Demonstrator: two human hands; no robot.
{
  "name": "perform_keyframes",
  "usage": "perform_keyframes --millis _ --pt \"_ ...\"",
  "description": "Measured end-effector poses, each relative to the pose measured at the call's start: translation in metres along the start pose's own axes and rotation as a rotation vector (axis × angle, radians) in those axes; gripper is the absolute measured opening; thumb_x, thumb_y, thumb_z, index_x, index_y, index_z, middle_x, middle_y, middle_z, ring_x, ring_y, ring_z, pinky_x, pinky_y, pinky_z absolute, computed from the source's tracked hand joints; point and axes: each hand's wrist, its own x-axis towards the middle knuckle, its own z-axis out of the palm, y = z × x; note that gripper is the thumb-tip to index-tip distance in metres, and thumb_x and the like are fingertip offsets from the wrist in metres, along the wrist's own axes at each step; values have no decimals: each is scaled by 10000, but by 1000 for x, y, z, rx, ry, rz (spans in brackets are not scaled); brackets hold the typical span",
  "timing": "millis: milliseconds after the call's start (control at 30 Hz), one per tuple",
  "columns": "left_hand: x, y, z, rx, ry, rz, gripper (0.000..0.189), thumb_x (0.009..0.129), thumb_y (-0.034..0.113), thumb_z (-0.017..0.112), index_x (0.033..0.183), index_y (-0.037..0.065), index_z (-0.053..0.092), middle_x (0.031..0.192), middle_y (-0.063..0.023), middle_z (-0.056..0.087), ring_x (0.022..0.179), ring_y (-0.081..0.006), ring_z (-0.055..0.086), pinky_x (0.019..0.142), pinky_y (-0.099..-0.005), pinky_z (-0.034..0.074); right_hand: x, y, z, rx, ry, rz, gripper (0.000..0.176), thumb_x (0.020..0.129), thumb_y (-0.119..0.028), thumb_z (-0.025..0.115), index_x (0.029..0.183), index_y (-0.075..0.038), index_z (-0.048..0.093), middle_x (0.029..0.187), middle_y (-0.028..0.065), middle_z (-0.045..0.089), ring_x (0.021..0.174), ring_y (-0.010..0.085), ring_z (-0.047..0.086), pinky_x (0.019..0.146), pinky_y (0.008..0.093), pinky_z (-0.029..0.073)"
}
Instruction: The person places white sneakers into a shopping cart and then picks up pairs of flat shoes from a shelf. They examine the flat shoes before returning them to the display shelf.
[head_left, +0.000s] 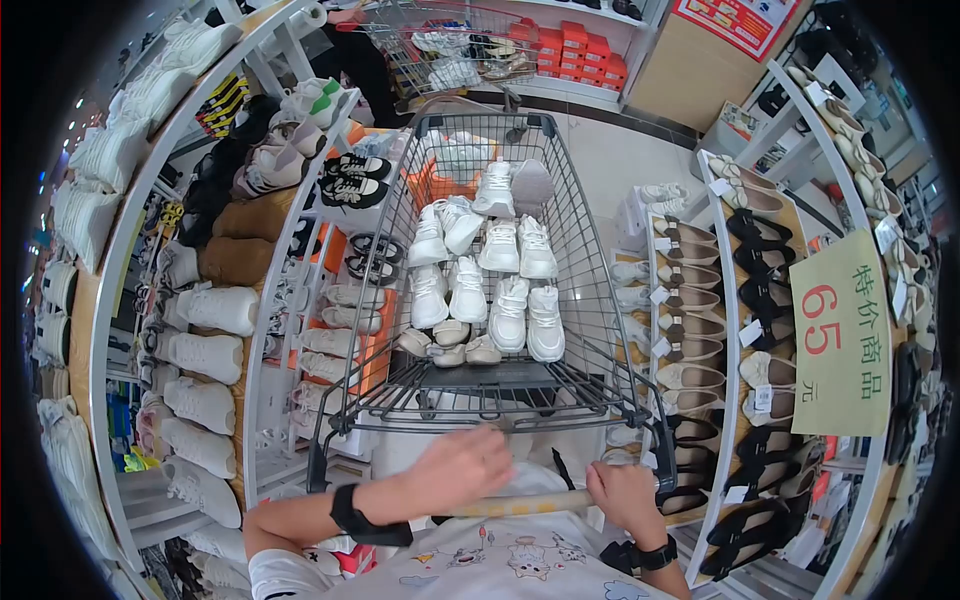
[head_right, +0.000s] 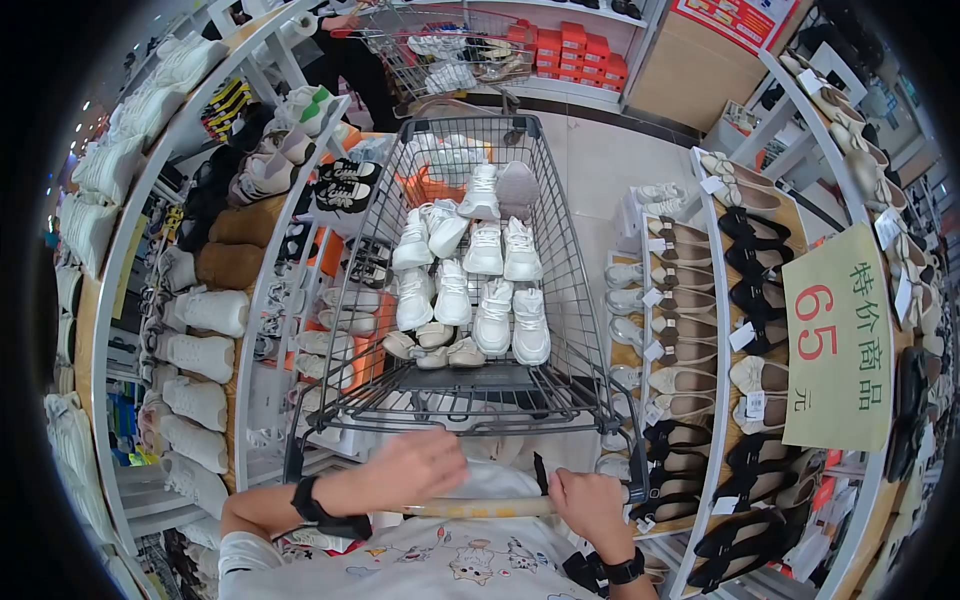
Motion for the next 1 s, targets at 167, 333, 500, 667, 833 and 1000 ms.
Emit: perform_keyframes --millis 167,333,500,667,833,1000 --pt "29 -89 -16 164 63 -158 173 817 199 567 722 54 566 709 -91 542 713 -256 572 600 -371 477 -12 1 5 -23 -67 61 291 860 -294 492 676 -95 598 542 115 577 503 316 577 479 421 442" --pt "23 -234 42 196 -519 -707 218 816 196 526 864 23 650 907 -159 652 858 -328 627 724 -420 504 -19 -1 10 114 -52 111 257 836 -282 530 663 -100 588 524 110 567 488 322 567 470 423 431" --pt "15 -280 124 125 -578 -674 224 821 211 521 934 71 655 950 -164 642 908 -307 613 785 -410 484 -23 -1 17 153 52 243 221 798 -253 584 640 -100 570 487 101 541 454 319 545 448 415 409" --pt "3 -289 171 207 -502 -583 178 799 130 517 894 97 664 952 -116 588 942 -299 580 819 -402 465 -21 -2 15 101 39 264 219 780 -224 590 612 -85 568 473 90 531 452 295 553 445 377 411" --pt "15 -267 180 151 -497 -418 200 820 180 530 918 61 657 940 -141 621 949 -313 588 809 -415 477 -18 -3 16 86 64 276 214 771 -217 592 604 -86 570 469 89 529 448 295 553 440 376 409" --pt "31 -262 198 68 -541 -596 408 890 406 479 960 37 640 941 -168 638 920 -335 604 795 -429 472 -17 -4 17 128 80 303 224 779 -255 597 617 -104 565 509 113 558 468 317 559 453 411 426"
